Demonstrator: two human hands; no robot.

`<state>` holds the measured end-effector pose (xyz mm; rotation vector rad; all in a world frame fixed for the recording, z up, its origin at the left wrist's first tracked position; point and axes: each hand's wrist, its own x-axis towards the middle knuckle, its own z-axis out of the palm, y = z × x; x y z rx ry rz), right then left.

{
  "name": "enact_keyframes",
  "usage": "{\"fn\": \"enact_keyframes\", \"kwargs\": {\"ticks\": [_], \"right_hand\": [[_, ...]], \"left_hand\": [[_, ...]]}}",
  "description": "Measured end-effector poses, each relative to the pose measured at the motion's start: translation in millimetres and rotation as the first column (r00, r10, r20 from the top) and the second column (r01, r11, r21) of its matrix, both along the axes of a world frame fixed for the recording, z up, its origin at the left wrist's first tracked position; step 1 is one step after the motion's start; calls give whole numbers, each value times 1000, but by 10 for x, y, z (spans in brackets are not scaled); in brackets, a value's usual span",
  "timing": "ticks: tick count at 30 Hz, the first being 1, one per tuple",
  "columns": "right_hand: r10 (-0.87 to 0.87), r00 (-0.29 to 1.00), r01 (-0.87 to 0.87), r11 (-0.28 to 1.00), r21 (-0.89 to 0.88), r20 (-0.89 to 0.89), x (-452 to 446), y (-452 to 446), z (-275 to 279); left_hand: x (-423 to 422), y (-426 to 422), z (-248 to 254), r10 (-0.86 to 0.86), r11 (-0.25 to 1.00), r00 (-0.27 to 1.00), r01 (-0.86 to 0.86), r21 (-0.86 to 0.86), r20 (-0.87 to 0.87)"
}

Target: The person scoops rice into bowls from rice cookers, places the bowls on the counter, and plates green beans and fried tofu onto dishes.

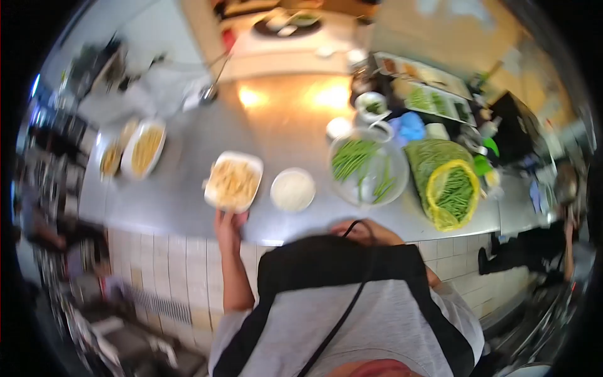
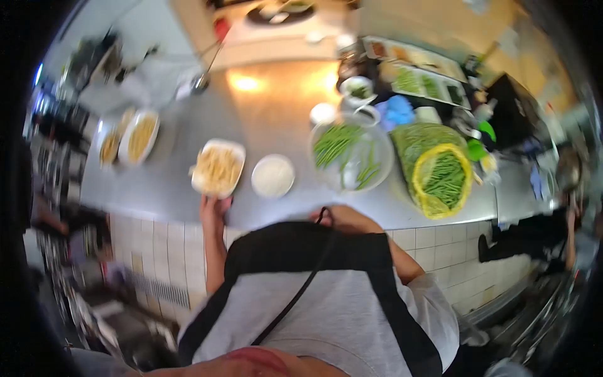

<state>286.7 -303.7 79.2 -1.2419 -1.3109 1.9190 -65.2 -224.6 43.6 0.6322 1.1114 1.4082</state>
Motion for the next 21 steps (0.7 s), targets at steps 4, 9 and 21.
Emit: {"fn": "enact_keyframes", "kwargs": {"ticks": [4, 9, 21], "right_hand": [[63, 942, -147, 961, 235, 329, 185, -2, 55], [77, 841, -264, 922, 282, 536, 560, -242, -145], [-359, 546, 11, 906, 423, 757, 1143, -818, -265]], "left_hand": [[81, 393, 2, -52, 998, 998, 51, -23, -34], [267, 1043, -151, -88, 996, 996, 88, 13, -16], [901, 2209, -193, -207, 977, 976, 203, -59, -70]]}}
